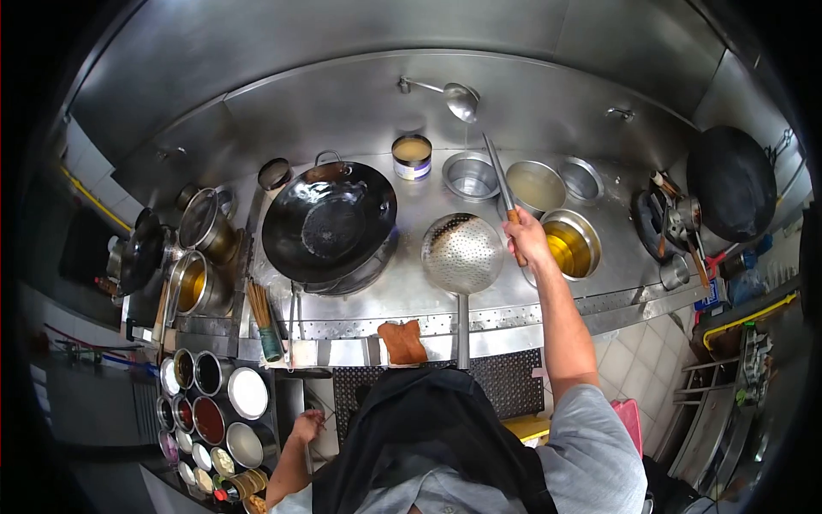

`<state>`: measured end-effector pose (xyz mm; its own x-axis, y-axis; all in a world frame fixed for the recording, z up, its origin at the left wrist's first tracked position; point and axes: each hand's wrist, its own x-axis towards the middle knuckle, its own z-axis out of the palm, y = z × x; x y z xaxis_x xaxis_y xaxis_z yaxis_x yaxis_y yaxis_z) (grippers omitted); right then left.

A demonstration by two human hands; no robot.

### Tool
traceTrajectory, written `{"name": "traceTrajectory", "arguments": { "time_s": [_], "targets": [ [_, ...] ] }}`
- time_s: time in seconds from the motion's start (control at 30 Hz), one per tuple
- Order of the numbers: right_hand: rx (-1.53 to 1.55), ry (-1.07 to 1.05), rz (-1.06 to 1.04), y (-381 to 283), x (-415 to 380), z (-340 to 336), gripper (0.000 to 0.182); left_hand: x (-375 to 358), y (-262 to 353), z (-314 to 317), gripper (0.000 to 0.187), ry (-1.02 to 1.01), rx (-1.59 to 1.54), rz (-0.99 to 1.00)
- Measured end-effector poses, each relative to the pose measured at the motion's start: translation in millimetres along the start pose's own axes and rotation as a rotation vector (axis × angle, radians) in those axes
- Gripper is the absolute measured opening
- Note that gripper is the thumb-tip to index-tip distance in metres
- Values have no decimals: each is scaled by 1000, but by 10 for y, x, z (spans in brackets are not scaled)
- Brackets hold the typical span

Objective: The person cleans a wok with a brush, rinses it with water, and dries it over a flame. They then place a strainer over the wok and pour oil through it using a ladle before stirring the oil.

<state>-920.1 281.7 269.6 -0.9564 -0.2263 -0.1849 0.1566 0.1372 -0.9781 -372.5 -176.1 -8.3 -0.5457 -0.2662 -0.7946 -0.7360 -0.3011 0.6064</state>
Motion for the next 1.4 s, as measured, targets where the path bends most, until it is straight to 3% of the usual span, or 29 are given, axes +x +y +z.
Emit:
{"name": "traceTrajectory", "arguments": {
  "time_s": [0.2, 0.23, 0.3, 0.33, 0.4, 0.47, 0.53, 0.6, 0.63, 0.7, 0.73, 0.83, 0.93, 1.0, 1.03, 1.1, 1.13, 1.23, 1.33, 1.4],
  "targets": [
    [-108, 67, -55, 212, -361, -39, 51, 121, -387, -211, 13, -146, -309, -81],
    [-214, 208, -90, 318, -487, -51, 52, 37, -342, -174, 13, -144, -312, -86],
    [-295, 436, -123, 641, -712, -114, 56, -270, -49, 23, 11, -39, 184, 325],
    [-270, 521, -118, 849, -812, -182, 58, -437, 264, 137, 11, -36, 176, 318],
    [-559, 643, 137, 868, -1122, -260, 60, -655, 968, 290, 13, 188, 495, 352],
    [-913, 794, -6, 1656, -1155, -728, 63, -552, 1400, 256, 15, 442, 546, 628],
    [-958, 777, 289, 1428, -1314, -747, 65, -357, 1843, 43, 18, 608, 665, 676],
    [-1007, 759, 354, 1386, -1346, -717, 65, -151, 2186, -163, 35, 672, 721, 588],
    [-1053, 748, 422, 1375, -1357, -717, 65, 21, 2231, -296, 35, 672, 721, 589],
    [-1052, 759, 408, 1416, -1263, -699, 63, 483, 2280, -558, 71, 681, 1084, 305],
    [-1054, 766, 398, 1442, -1219, -679, 62, 623, 2334, -627, 71, 674, 1093, 311],
    [-1027, 628, 382, 1681, -1054, -723, 71, 903, 2456, -779, 105, 459, 932, 51],
    [-1041, 642, 505, 1542, -1033, -360, 74, 1014, 2480, -796, 105, 418, 1014, 73],
    [-1225, 888, 242, 1618, -1082, -155, 60, 1114, 2400, -849, 107, 376, 1062, 81],
    [-1235, 891, 258, 1534, -1179, 14, 60, 1242, 2288, -923, 107, 387, 1055, 85],
    [-1218, 921, -243, 1093, -1328, 577, 39, 1338, 2237, -972, 108, 396, 1043, 92],
    [-1056, 854, -331, 981, -1414, 986, 21, 1306, 2243, -990, 108, 374, 1028, 106],
    [-769, 298, -117, 1377, -1550, 1932, 19, 1348, 2210, -1046, 107, 346, 1025, 113],
    [-776, 257, 338, 2238, -1354, 2206, 44, 1054, 2426, -906, 109, 272, 1018, 62],
    [-727, 212, 458, 2490, -1290, 2285, 46, 1045, 2428, -935, 109, 265, 1006, 75]
  ]
}}
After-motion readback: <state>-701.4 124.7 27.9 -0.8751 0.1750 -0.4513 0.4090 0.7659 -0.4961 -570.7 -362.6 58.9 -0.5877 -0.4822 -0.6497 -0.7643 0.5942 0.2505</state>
